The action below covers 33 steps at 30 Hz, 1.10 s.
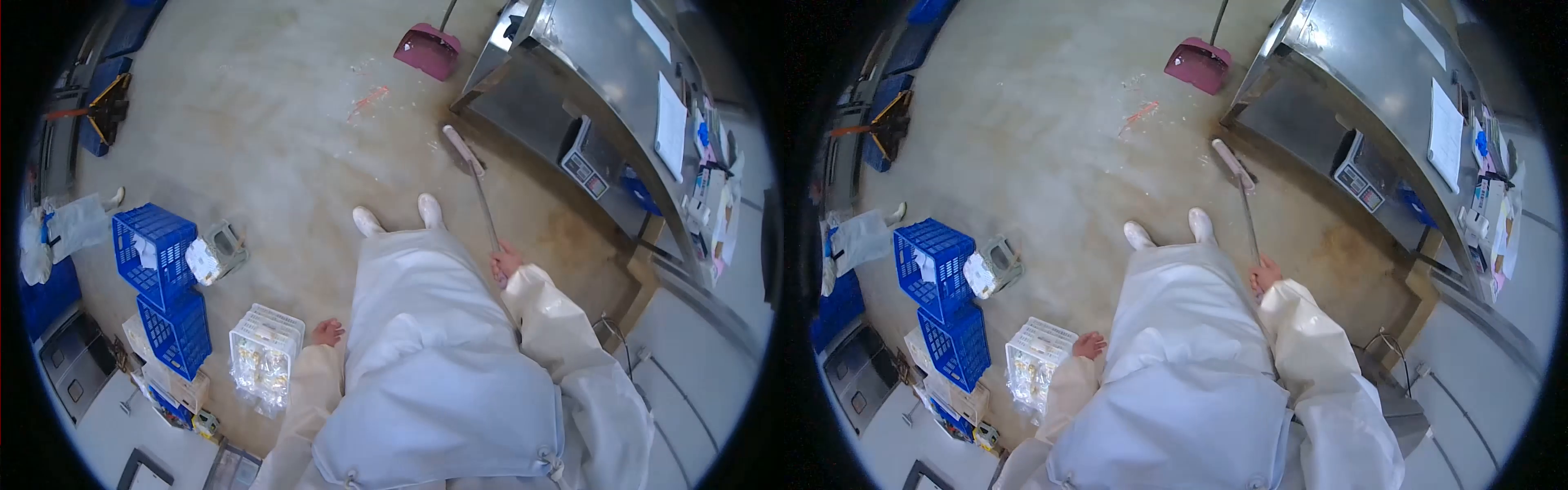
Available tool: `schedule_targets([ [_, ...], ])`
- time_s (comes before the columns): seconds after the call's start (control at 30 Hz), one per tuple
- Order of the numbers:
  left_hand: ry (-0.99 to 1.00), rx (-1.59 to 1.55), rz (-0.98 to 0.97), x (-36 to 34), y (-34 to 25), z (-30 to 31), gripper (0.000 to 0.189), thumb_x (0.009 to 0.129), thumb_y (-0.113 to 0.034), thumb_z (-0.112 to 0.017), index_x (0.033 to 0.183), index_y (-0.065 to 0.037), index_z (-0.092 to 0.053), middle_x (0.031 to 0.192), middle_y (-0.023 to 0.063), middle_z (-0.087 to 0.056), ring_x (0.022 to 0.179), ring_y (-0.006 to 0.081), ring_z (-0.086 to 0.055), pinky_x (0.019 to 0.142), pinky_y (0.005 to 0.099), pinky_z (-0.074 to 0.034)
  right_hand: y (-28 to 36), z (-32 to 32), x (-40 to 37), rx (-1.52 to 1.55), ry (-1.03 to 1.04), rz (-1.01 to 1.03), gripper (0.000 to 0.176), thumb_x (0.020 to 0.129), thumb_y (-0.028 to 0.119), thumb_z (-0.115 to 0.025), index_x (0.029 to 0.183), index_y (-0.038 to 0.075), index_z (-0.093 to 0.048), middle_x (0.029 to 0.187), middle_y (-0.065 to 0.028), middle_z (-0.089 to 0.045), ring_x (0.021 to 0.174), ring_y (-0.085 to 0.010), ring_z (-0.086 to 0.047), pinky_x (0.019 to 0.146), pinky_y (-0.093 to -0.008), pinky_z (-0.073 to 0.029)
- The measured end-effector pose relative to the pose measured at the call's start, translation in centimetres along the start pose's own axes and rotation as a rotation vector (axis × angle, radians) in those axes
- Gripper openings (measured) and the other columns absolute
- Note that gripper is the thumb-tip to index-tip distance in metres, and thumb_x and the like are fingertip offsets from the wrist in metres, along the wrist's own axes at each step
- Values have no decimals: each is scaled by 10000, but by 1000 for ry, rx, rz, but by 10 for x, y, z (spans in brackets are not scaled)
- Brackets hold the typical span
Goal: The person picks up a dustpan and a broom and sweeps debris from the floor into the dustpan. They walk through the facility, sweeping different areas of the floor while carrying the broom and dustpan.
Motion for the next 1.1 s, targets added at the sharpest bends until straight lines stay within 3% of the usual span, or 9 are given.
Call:
schedule_targets([
  [0.1,-29,-63,-55,12,-27,32,230,777,-153,-531,964,-28,-488,761,56,-556,635,146,-557,436,204,-386,-37,20,15,132,61,-62,143,791,137,-433,700,31,-462,457,-53,-403,350,-158,-394,293,-290,-305],
  [0.17,49,-93,-70,14,-41,46,238,780,-151,-528,973,-22,-477,752,55,-548,621,140,-550,425,200,-375,-75,28,62,360,333,-211,180,812,187,-411,701,61,-475,454,-43,-398,367,-152,-407,293,-285,-308],
  [0.3,46,-127,-71,18,-50,77,230,786,-150,-522,968,-18,-475,724,51,-533,607,133,-541,414,197,-365,-15,6,105,-74,402,330,208,757,162,-453,562,108,-402,503,-1,-370,455,-110,-376,362,-263,-292],
  [0.37,0,-99,-20,22,-47,93,232,784,-149,-525,968,-18,-474,724,52,-535,603,141,-543,413,205,-369,5,-28,133,-519,350,726,218,720,140,-478,523,115,-389,516,2,-368,477,-106,-370,381,-265,-288],
  [0.43,-38,-68,22,25,-42,114,223,783,-149,-527,958,-20,-476,723,53,-535,596,148,-544,412,214,-372,-18,-73,157,-971,210,836,199,695,120,-494,521,107,-397,505,-11,-373,462,-115,-365,378,-276,-286],
  [0.57,-9,-37,45,35,-46,134,198,782,-156,-530,923,-24,-488,720,56,-536,581,157,-544,412,230,-376,-50,-170,154,-1077,26,369,198,698,106,-492,523,100,-402,459,-34,-368,400,-127,-345,354,-290,-276],
  [0.77,76,-23,-16,69,-80,138,200,767,-154,-539,911,-21,-500,731,62,-544,583,156,-546,415,225,-379,-6,-169,33,195,320,-91,92,733,52,-474,669,23,-415,431,-73,-406,320,-176,-397,302,-314,-323],
  [1.03,91,-17,-101,56,-154,105,235,754,-147,-547,943,-19,-490,753,67,-550,614,157,-553,436,219,-394,17,-153,61,165,-122,0,59,752,60,-407,702,90,-399,411,-36,-359,320,-167,-373,288,-318,-289],
  [1.1,100,15,-75,58,-158,103,246,756,-142,-550,961,-24,-484,761,68,-551,624,157,-554,440,220,-396,52,-188,69,-595,95,259,56,723,54,-411,702,95,-444,412,-42,-366,325,-173,-377,305,-329,-296],
])
Point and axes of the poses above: each hand's wrist, its own x-axis towards the middle knuckle, its own z-axis out of the back of the hand, y = z × x, the point moved 8 cm from there along x, towards the middle knuckle
